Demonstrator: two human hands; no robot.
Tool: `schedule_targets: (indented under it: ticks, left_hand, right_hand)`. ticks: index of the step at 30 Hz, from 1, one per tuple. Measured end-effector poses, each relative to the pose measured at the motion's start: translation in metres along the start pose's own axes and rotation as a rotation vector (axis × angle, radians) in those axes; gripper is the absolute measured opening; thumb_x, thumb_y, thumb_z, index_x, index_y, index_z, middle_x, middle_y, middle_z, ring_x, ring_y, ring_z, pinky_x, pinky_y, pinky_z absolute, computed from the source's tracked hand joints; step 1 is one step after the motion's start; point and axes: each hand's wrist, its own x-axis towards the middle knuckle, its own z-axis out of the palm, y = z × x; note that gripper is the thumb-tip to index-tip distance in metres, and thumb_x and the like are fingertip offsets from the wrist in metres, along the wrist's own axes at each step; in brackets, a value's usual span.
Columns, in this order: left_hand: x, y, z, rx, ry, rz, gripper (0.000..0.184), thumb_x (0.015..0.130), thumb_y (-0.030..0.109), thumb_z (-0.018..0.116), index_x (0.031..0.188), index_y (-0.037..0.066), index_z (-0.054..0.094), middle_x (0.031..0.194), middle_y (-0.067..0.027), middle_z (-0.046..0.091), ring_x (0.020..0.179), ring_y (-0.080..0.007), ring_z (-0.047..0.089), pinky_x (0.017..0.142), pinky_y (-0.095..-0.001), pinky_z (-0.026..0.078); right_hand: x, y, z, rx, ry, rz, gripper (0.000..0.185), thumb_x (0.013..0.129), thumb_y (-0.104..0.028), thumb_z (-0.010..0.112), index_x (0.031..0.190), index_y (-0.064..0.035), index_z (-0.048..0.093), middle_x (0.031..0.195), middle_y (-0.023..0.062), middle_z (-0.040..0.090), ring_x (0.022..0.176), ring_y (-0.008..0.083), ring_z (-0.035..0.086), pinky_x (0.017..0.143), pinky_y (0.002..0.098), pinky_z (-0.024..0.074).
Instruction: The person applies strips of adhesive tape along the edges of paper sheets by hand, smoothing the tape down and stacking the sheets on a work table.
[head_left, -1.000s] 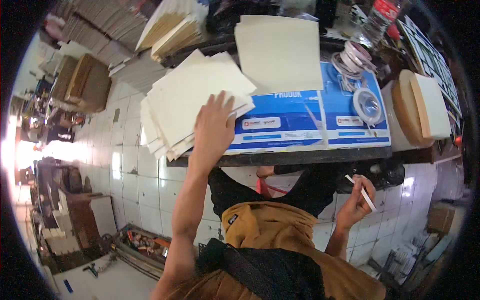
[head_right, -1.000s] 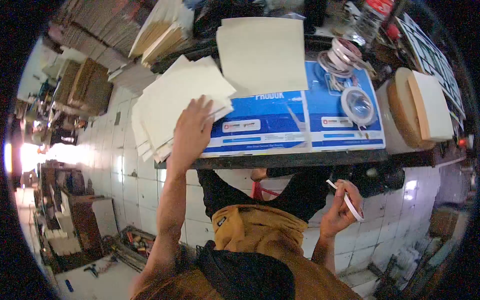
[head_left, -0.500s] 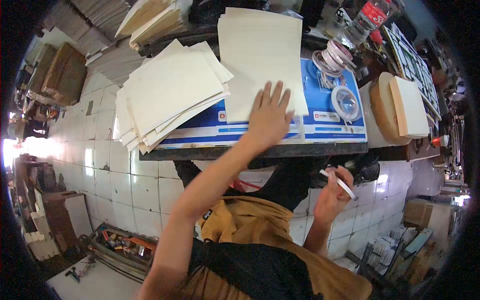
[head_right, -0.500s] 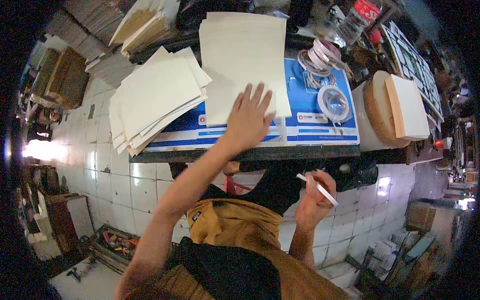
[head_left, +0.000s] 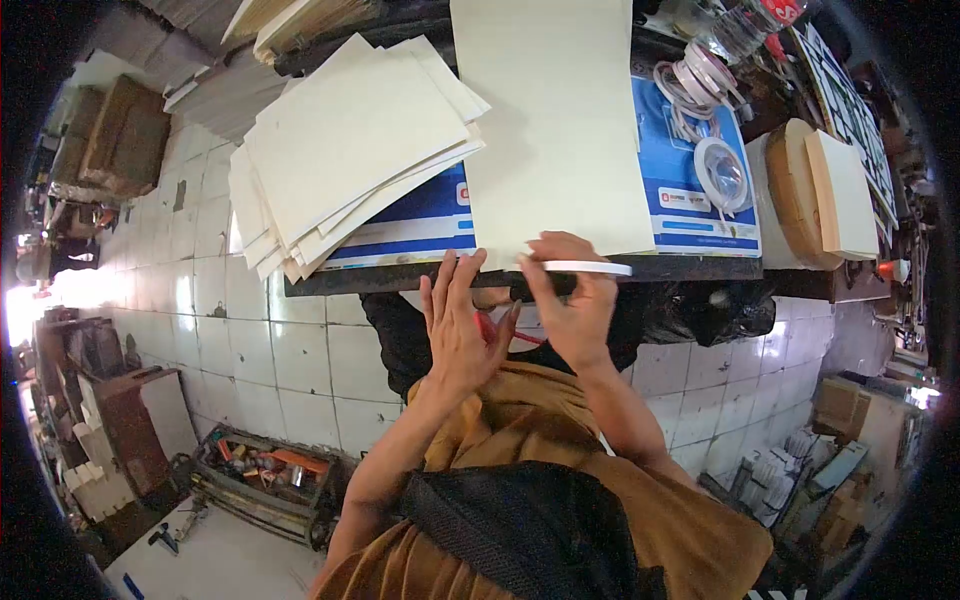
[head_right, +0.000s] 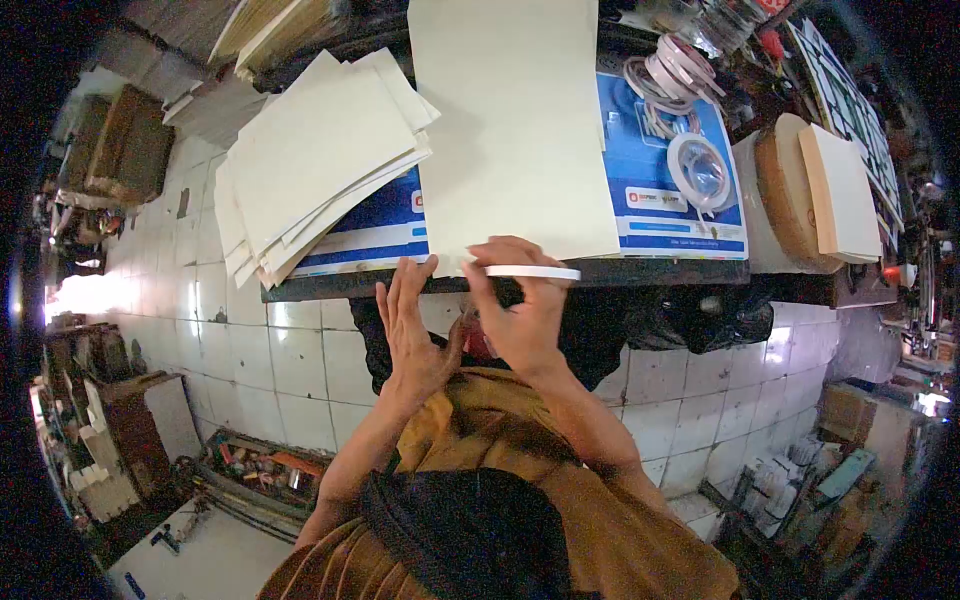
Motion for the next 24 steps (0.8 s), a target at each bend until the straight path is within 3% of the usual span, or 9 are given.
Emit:
schedule_targets:
  ticks: [5,9,17,20,23,24]
  left_hand:
    - [-0.002,-0.007,0.012,-0.068,0.125,0.010,0.100,0.075,0.021,0.084,0.150,-0.002,0.023,0.148,-0.0203,0.045,0.141,-0.0387,0.040,0.118,-0.0518,0.015]
    - [-0.008,-0.021,0.020,-0.139,0.231,0.146,0.104,0.072,0.019,0.084,0.151,-0.001,0.019,0.145,-0.0230,0.048,0.139,-0.0379,0.044,0.119,-0.0509,0.014]
    - [-0.013,-0.032,0.028,-0.100,0.248,0.211,0.088,0.074,0.018,0.080,0.146,0.004,0.032,0.138,-0.0115,0.059,0.138,-0.0334,0.044,0.120,-0.0484,0.013]
    - [-0.010,-0.031,0.028,-0.022,0.232,0.209,0.083,0.075,0.020,0.080,0.144,0.005,0.036,0.136,-0.0077,0.061,0.139,-0.0308,0.042,0.120,-0.0473,0.013]
    - [-0.010,-0.030,0.032,0.020,0.256,0.220,0.079,0.076,0.021,0.079,0.142,0.006,0.039,0.134,-0.0067,0.063,0.140,-0.0295,0.041,0.119,-0.0470,0.015]
    - [-0.008,-0.030,0.033,0.031,0.274,0.226,0.078,0.076,0.021,0.079,0.142,0.006,0.040,0.133,-0.0066,0.064,0.140,-0.0293,0.041,0.119,-0.0470,0.015]
  right_hand:
    - [-0.004,0.002,0.016,-0.228,-0.094,0.002,0.020,0.083,-0.016,0.077,0.103,-0.0136,0.073,0.104,0.0050,0.070,0.105,0.0238,0.064,0.095,0.0428,0.0357]
    - [-0.005,-0.002,0.018,-0.319,-0.119,-0.009,0.020,0.084,-0.016,0.077,0.103,-0.0156,0.073,0.103,0.0035,0.071,0.105,0.0221,0.063,0.094,0.0432,0.0350]
    - [-0.009,0.001,0.022,-0.408,-0.120,-0.039,0.017,0.085,-0.019,0.076,0.101,-0.0169,0.074,0.102,-0.0003,0.071,0.106,0.0199,0.062,0.096,0.0440,0.0326]
    - [-0.006,-0.007,0.020,-0.441,-0.106,-0.080,0.016,0.083,-0.010,0.078,0.098,-0.0109,0.074,0.102,0.0035,0.072,0.101,0.0213,0.065,0.092,0.0383,0.0371]
    - [-0.005,-0.009,0.010,-0.472,-0.137,-0.057,0.018,0.087,-0.018,0.075,0.104,-0.0137,0.074,0.105,0.0045,0.072,0.107,0.0206,0.063,0.098,0.0445,0.0349]
    - [0.000,-0.010,0.004,-0.413,-0.050,-0.032,0.017,0.088,-0.016,0.074,0.104,-0.0121,0.074,0.107,0.0064,0.072,0.107,0.0212,0.064,0.097,0.0444,0.0377]
